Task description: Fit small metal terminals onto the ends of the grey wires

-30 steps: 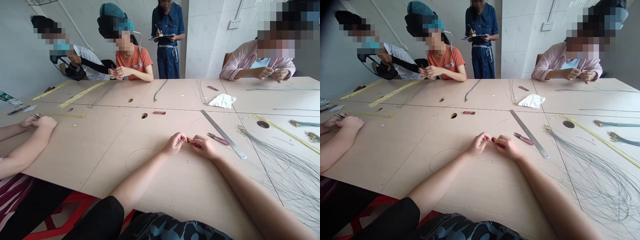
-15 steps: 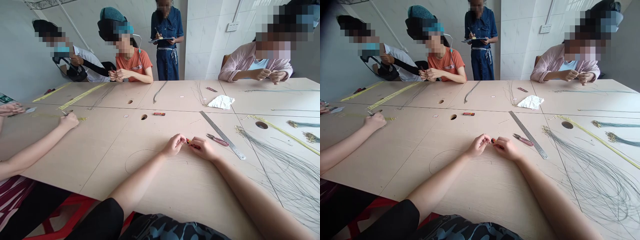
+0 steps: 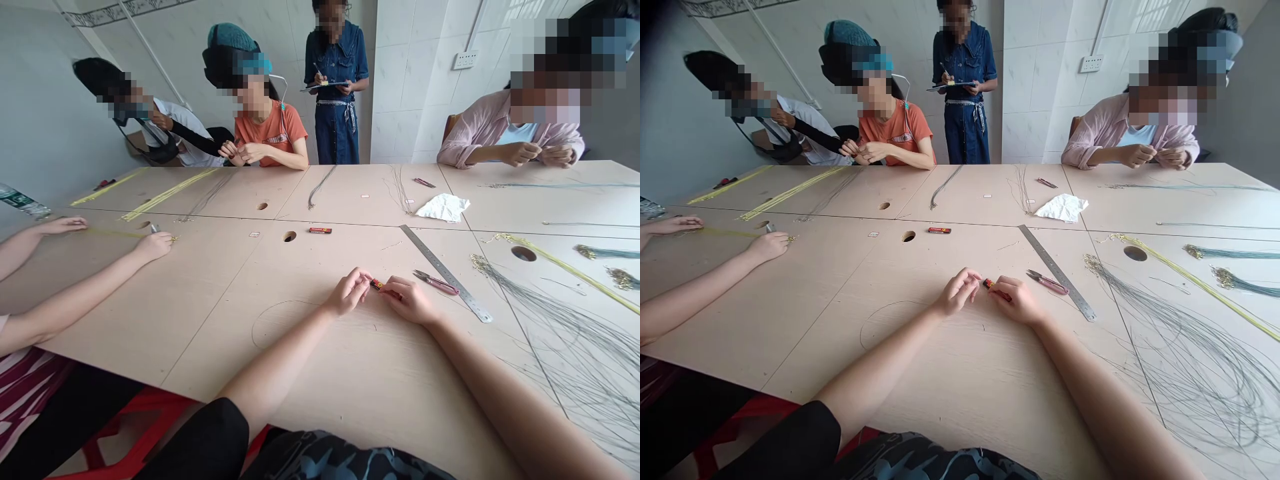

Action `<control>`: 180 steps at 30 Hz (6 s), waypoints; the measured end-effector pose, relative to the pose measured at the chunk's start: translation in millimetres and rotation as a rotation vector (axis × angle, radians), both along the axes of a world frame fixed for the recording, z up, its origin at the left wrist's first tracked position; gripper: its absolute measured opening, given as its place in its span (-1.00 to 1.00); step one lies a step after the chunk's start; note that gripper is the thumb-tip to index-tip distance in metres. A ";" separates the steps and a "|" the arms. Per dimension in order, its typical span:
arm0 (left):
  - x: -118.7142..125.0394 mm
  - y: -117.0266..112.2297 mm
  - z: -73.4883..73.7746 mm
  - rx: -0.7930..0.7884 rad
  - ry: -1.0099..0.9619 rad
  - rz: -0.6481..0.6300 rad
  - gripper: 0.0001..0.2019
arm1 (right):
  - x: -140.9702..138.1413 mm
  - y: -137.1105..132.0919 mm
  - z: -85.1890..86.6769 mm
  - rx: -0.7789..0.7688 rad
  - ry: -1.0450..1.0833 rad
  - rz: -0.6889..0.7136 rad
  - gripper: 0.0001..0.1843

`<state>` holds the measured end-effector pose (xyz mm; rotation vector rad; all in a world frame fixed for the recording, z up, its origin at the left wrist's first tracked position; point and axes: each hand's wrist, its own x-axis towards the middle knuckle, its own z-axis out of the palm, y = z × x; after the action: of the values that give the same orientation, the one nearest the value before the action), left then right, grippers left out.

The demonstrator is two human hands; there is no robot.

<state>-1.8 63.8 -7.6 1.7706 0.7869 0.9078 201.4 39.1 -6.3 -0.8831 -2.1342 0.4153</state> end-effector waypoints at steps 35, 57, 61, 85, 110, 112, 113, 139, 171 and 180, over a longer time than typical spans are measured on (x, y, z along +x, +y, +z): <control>4.6 2.2 4.8 0.058 0.141 0.089 -0.79 | -2.3 -0.7 4.0 -0.137 0.073 -0.102 -0.72; 2.5 4.7 3.1 -0.120 0.108 0.124 -0.71 | -1.7 -0.1 1.6 -0.132 0.057 -0.178 -0.79; 1.9 7.8 1.1 -0.223 -0.017 0.180 -0.68 | -2.1 -0.5 2.5 -0.149 0.111 -0.295 -0.82; 3.2 12.7 2.7 -0.278 -0.189 0.328 -0.66 | -15.0 1.1 -7.3 -0.140 -0.218 -0.425 -0.81; 39.0 -14.9 -2.1 -0.211 -0.457 0.682 -0.66 | -72.8 4.9 2.3 -0.855 0.799 -0.352 -0.66; 37.8 -14.1 -2.3 -0.189 -0.493 0.695 -0.66 | -73.5 4.3 -0.7 -0.792 0.746 -0.356 -0.66; 36.8 -14.3 -1.8 -0.177 -0.505 0.682 -0.65 | -72.8 3.8 -2.1 -0.763 0.720 -0.351 -0.66; 33.9 -19.9 2.3 -0.087 -0.420 0.517 -0.66 | -59.4 4.0 -4.1 -0.682 0.561 -0.221 -0.67; 33.7 -19.6 5.8 -0.177 -0.420 0.531 -0.66 | -57.5 4.0 -7.0 -0.700 0.880 -0.287 -0.59; 34.5 -17.6 5.7 -0.201 -0.401 0.519 -0.67 | -58.6 2.7 1.4 -0.651 0.787 -0.364 -0.57</control>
<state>32.7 46.2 -1.9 1.1671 1.0457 1.4158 142.8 41.9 -5.0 -1.1784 -1.0876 1.0870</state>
